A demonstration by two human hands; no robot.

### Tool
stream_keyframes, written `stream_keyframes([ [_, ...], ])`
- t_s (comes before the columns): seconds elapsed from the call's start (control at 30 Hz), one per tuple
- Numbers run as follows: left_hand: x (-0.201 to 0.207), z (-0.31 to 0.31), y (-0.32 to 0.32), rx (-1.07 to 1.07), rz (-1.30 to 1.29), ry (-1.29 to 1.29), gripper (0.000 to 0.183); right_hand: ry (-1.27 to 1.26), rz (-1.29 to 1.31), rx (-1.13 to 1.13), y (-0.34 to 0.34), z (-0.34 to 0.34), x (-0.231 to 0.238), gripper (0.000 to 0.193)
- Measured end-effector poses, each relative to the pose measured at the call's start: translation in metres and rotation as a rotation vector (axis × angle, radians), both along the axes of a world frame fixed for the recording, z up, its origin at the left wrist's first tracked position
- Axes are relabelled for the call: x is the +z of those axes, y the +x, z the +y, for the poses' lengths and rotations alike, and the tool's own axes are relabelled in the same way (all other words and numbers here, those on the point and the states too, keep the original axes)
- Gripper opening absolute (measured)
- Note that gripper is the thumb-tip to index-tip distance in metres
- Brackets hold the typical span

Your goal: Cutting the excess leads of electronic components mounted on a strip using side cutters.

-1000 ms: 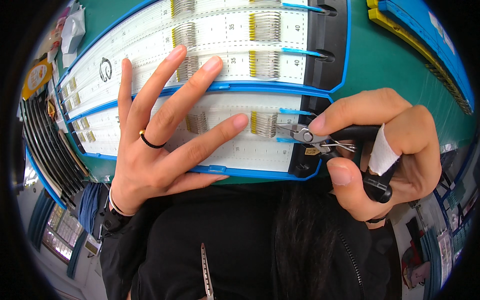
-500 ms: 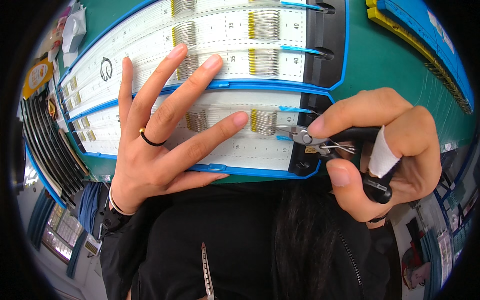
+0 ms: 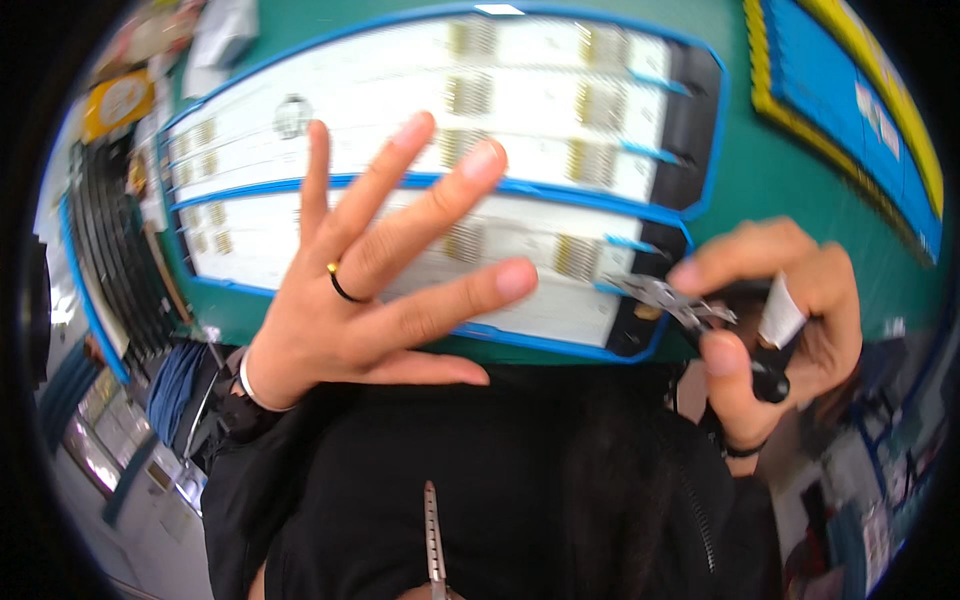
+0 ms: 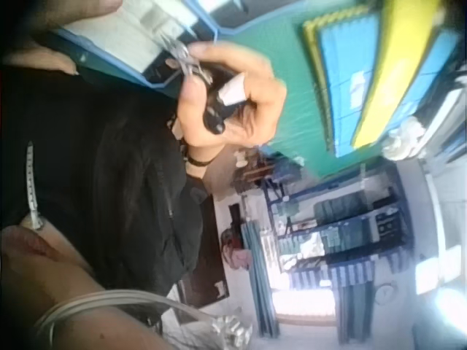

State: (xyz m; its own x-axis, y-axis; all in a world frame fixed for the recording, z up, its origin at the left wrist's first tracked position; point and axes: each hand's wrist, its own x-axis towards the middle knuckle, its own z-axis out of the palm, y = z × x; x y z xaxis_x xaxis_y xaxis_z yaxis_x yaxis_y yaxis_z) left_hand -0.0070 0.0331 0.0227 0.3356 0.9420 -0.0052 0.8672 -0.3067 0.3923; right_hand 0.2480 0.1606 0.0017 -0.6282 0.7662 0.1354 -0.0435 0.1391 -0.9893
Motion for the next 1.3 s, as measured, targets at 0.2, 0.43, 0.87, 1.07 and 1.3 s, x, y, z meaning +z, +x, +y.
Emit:
stream_keyframes([
  [0.2,-0.011,-0.049,-0.053,0.381,-0.199,0.524,0.065,0.081,0.143,-0.146,0.015,0.005,-0.018,0.03],
  [0.43,-0.018,-0.137,-0.122,1.205,-0.218,0.459,0.052,-0.041,0.221,-0.06,0.001,0.009,-0.008,0.018],
  [0.87,-0.049,-0.143,-0.132,1.107,-0.884,0.423,0.041,-0.289,0.221,-0.132,-0.02,-0.025,0.008,0.017],
  [1.07,-0.057,-0.159,-0.143,1.154,-0.895,0.489,0.038,-0.279,0.224,-0.207,-0.037,-0.02,0.001,0.02],
  [1.3,-0.05,-0.15,-0.138,1.209,-1.001,0.507,0.034,-0.162,0.204,-0.248,-0.032,-0.011,-0.01,0.021],
])
